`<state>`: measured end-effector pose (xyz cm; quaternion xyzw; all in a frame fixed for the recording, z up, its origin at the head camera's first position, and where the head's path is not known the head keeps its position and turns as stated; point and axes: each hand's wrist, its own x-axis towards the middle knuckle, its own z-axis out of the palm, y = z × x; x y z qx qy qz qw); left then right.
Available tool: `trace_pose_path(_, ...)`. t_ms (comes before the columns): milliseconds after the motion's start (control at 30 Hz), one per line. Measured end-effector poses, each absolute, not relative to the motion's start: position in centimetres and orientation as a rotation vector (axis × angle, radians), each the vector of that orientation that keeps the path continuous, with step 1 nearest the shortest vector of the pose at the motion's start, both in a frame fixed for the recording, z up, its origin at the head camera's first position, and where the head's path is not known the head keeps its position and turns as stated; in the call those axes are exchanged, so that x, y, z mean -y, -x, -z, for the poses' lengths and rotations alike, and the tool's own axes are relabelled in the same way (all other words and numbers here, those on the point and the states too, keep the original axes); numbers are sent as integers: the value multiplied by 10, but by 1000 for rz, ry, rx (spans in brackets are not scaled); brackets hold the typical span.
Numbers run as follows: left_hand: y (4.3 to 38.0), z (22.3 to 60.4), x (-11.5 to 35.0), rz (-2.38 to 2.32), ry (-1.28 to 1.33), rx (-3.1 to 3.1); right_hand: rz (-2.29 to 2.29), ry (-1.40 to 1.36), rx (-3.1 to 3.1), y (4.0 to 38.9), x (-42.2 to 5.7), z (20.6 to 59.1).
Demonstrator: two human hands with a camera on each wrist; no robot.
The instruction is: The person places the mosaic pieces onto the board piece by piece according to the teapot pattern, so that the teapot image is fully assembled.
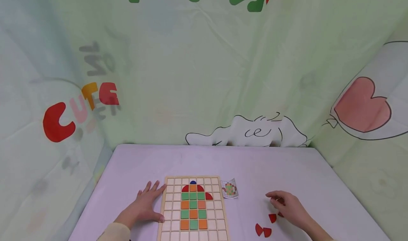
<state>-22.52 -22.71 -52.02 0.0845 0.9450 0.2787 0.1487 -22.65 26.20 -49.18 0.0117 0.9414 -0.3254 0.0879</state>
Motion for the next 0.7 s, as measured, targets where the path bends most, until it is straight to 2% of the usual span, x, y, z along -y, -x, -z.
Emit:
trace_pose_path(367, 226, 523, 228, -801, -228, -2717, 867, -171, -2767, 205, -275, 523)
trace_pose_path(700, 226, 519, 227, -797, -229, -2710, 748, -166, -2785, 201, -273, 529)
